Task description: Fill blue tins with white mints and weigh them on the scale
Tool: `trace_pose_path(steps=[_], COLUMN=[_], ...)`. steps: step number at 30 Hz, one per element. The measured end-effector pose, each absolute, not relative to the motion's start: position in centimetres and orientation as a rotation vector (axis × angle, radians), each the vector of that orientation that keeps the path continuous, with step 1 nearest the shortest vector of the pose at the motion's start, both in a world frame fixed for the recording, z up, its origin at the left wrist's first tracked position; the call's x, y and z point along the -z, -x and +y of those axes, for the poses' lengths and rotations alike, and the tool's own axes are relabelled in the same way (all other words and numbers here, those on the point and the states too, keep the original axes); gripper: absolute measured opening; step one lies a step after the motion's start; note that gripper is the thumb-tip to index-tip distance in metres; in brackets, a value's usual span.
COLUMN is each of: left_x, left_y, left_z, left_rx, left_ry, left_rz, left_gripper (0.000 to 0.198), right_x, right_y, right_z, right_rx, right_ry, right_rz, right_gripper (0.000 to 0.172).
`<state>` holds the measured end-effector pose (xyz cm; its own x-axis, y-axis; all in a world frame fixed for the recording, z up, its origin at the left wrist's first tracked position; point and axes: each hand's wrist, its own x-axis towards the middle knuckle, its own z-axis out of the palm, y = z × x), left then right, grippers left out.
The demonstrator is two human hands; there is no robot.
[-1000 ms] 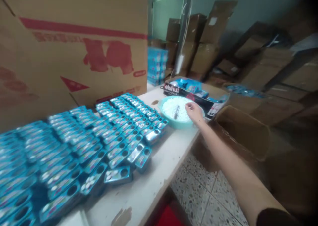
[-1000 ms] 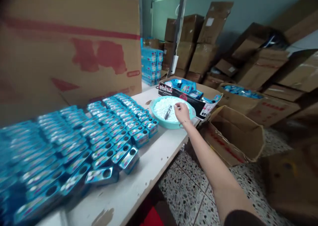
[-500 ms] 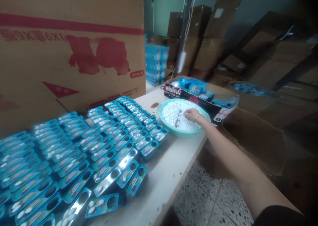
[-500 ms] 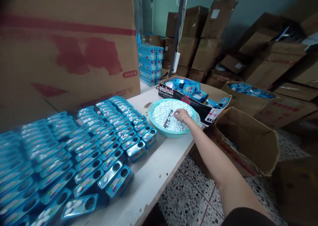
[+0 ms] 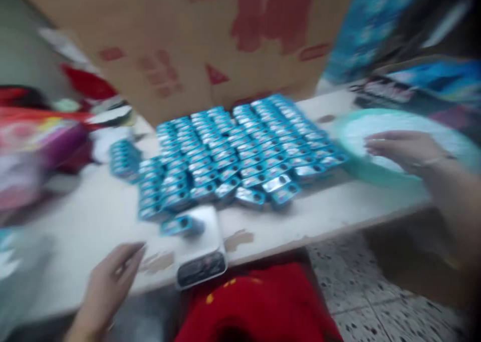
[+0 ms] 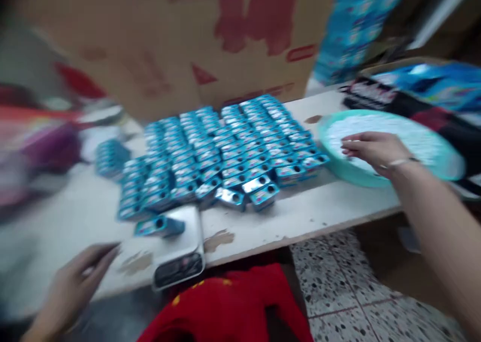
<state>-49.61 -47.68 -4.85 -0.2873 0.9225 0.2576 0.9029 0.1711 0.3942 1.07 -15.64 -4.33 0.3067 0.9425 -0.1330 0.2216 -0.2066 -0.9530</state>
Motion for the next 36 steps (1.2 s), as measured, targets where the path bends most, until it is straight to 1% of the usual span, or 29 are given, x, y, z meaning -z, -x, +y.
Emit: trace_pose_path(steps=[2,5,7,9,11,15,17,21,27,30,33,36], left_x=[5.8,7.2,7.8,8.3,8.8,9.9,10.3,11.0,12.0,12.2,12.3,12.3], left_y=[50.4,50.7,50.4,50.1,50.0,50.4,50.7,51.2,51.2,51.0,50.8,50.8], left_z=[-49.8,-51.2,-52.2,-53.6,-55.0,-57.1,-57.6,-57.9,-57.2,-56.9,-56.8,-56.8], left_rx=[-0.704,-0.730,-0.790,-0.835,-0.870,-0.948,-0.955,-0.956,-0.977,-0.975,-0.975,-0.991], left_ry=[-1.795,-1.741,-1.730,-1.706,-1.666,-1.613,-1.595,-1.562,-1.515,-1.497,-1.482,-1.469], left_rz=[2.390,2.382,2.361,2.341,2.330,2.322,2.327,2.333,2.288,2.283,2.275,2.264], left_gripper=[0.028,0.029,0.026,0.024,0.024,0.025,0.025,0.026,0.025,0.025,0.025,0.024], right_x=[3.5,1.6,0.6,0.3,0.8,2.7,3.4,3.4,2.8,2.7,2.3,1.7], right_y=[5.0,15.3,21.7,27.0,30.8,34.5,35.2,35.5,35.9,36.1,35.9,35.1], right_z=[-18.0,-23.1,-26.4,-28.7,-29.9,-30.9,-31.2,-31.8,-32.5,-32.4,-32.1,-31.4], right_rx=[-1.166,-1.467,-1.508,-1.332,-1.175,-0.875,-0.745,-0.546,-0.489,-0.543,-0.655,-0.963], right_ry=[1.529,1.178,0.873,0.686,0.570,0.543,0.559,0.546,0.530,0.554,0.556,0.607], right_rz=[-1.366,-1.835,-2.158,-2.395,-2.596,-2.917,-3.030,-3.137,-3.210,-3.160,-3.021,-2.771], right_gripper=[0.007,0.006,0.005,0.013,0.017,0.016,0.018,0.027,0.016,0.012,0.012,0.010])
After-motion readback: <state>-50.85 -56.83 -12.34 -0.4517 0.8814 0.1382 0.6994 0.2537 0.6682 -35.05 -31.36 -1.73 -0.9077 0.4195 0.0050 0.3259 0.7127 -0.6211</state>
